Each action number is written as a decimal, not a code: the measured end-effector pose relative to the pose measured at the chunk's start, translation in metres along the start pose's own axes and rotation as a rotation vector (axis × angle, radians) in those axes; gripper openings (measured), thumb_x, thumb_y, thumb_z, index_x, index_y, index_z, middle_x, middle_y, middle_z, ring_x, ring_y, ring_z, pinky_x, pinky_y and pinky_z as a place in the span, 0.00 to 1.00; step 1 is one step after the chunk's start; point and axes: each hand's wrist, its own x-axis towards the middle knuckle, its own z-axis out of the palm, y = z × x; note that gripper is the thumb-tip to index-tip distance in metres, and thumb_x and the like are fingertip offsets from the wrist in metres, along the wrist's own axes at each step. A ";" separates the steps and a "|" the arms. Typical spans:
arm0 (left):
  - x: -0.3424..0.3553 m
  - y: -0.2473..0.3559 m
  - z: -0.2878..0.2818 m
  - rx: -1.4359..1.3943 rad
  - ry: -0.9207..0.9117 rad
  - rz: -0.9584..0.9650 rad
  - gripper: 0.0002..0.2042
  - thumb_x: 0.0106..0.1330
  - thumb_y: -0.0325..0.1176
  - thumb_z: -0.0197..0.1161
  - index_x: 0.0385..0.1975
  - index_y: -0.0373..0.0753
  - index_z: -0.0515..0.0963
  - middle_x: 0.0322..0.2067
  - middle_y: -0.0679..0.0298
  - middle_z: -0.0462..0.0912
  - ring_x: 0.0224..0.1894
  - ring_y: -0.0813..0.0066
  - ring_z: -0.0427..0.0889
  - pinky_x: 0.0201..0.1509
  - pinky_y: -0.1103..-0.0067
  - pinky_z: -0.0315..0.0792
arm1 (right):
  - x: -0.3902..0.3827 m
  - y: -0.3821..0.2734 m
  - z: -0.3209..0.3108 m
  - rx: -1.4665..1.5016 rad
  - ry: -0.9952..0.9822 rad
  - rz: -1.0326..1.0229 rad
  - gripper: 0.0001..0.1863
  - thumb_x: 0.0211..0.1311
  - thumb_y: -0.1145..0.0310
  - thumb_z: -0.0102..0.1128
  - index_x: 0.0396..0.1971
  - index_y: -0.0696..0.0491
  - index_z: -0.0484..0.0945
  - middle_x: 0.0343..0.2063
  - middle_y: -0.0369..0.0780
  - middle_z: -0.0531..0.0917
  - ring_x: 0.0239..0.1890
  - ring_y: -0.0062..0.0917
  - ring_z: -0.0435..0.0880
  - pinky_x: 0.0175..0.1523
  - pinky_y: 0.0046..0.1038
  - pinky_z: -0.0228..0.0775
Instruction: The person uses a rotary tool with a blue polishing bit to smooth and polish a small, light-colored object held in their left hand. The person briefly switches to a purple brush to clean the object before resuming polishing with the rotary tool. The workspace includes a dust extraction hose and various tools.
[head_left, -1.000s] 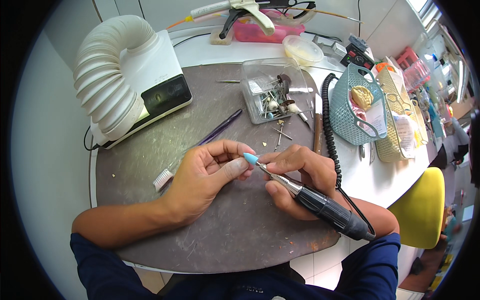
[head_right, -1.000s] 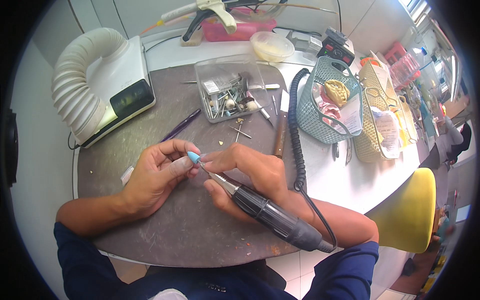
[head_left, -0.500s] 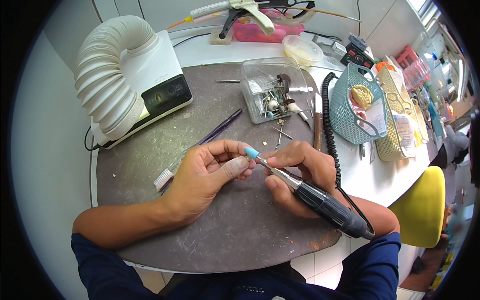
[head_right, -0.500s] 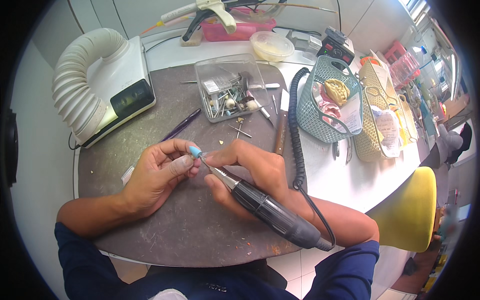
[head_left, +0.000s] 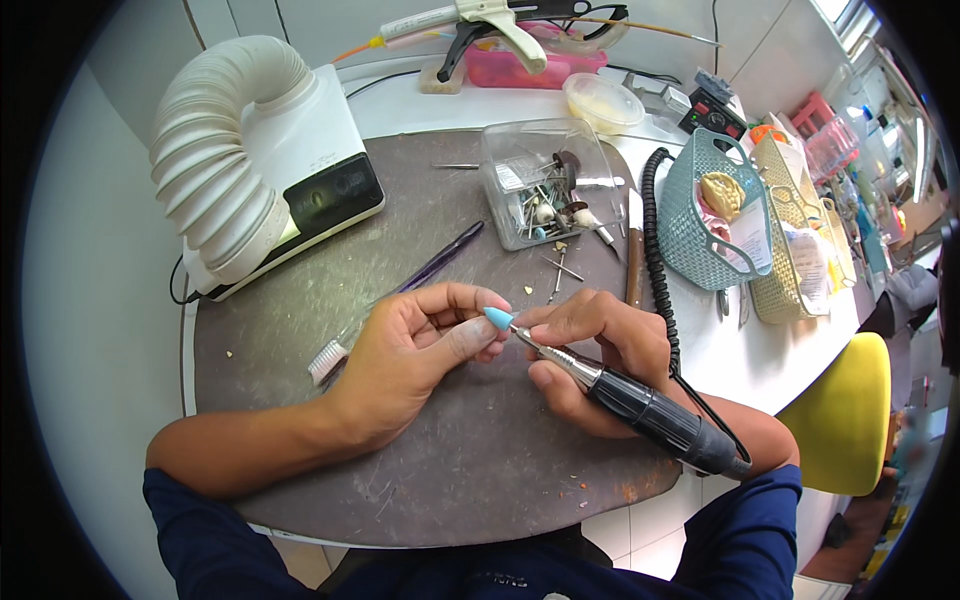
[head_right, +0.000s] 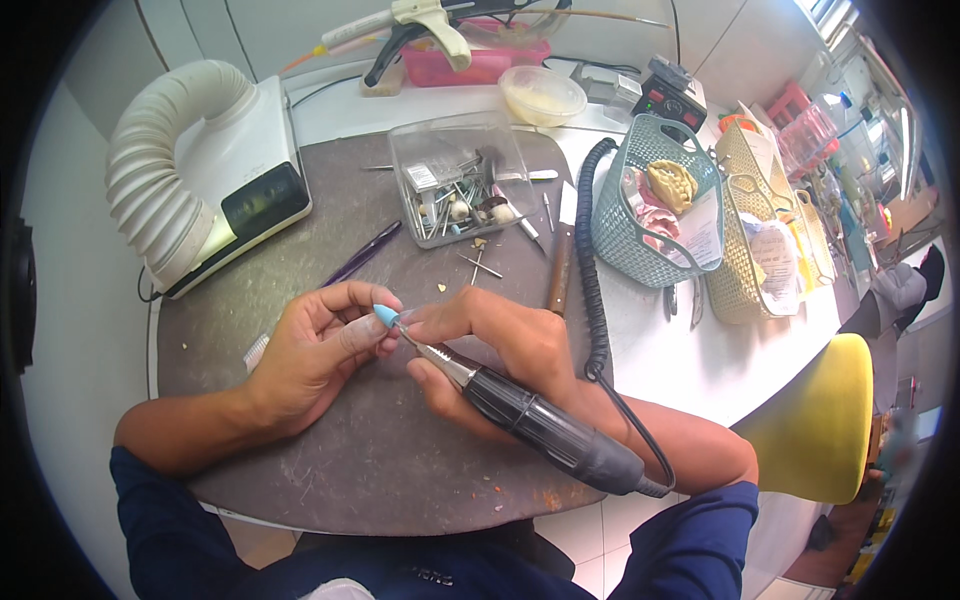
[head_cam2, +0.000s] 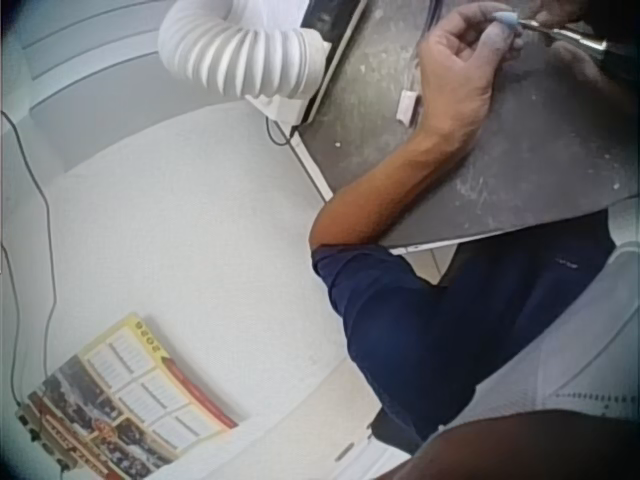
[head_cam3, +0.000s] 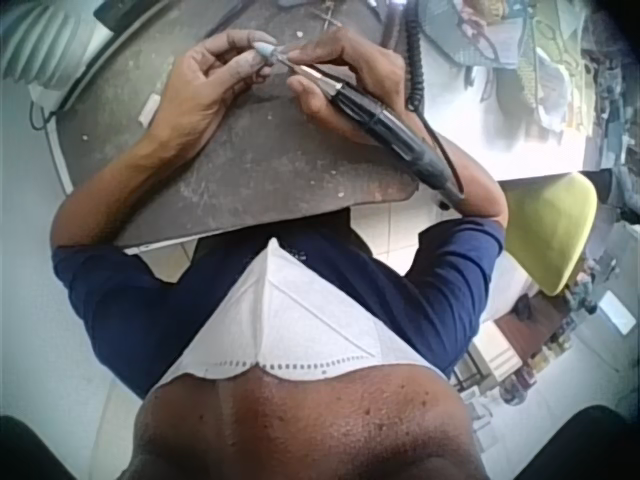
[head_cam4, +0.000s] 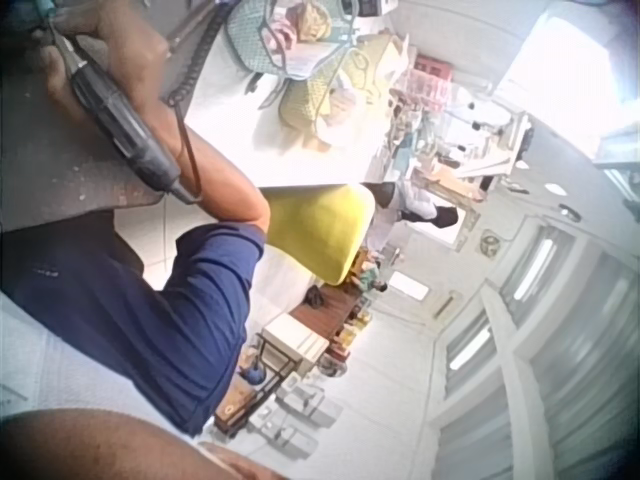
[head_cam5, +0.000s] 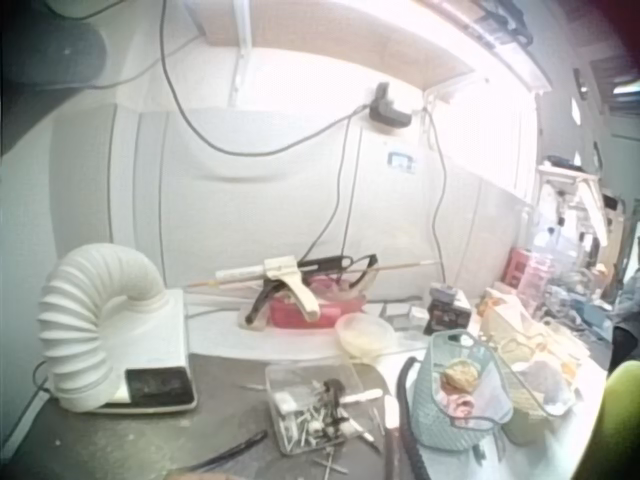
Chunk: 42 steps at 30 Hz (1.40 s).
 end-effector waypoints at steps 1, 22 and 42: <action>0.000 0.001 0.001 0.006 0.006 -0.005 0.11 0.68 0.28 0.62 0.47 0.33 0.75 0.39 0.65 0.80 0.42 0.82 0.79 0.51 0.83 0.74 | 0.000 -0.002 0.000 -0.012 -0.002 0.026 0.13 0.49 0.78 0.68 0.36 0.61 0.78 0.34 0.47 0.85 0.39 0.35 0.88 0.44 0.28 0.80; 0.000 0.005 0.006 0.001 0.017 -0.015 0.11 0.68 0.28 0.62 0.48 0.33 0.75 0.39 0.64 0.80 0.42 0.81 0.78 0.51 0.82 0.73 | -0.003 0.002 -0.003 -0.088 -0.037 0.023 0.13 0.55 0.75 0.66 0.38 0.62 0.75 0.33 0.48 0.84 0.32 0.28 0.86 0.38 0.25 0.77; 0.007 -0.016 -0.008 -0.034 -0.108 0.084 0.11 0.69 0.30 0.61 0.47 0.32 0.76 0.42 0.63 0.83 0.42 0.81 0.80 0.50 0.83 0.75 | -0.008 -0.007 0.009 -0.053 0.046 0.135 0.11 0.57 0.76 0.62 0.38 0.59 0.71 0.29 0.45 0.82 0.30 0.25 0.83 0.39 0.25 0.75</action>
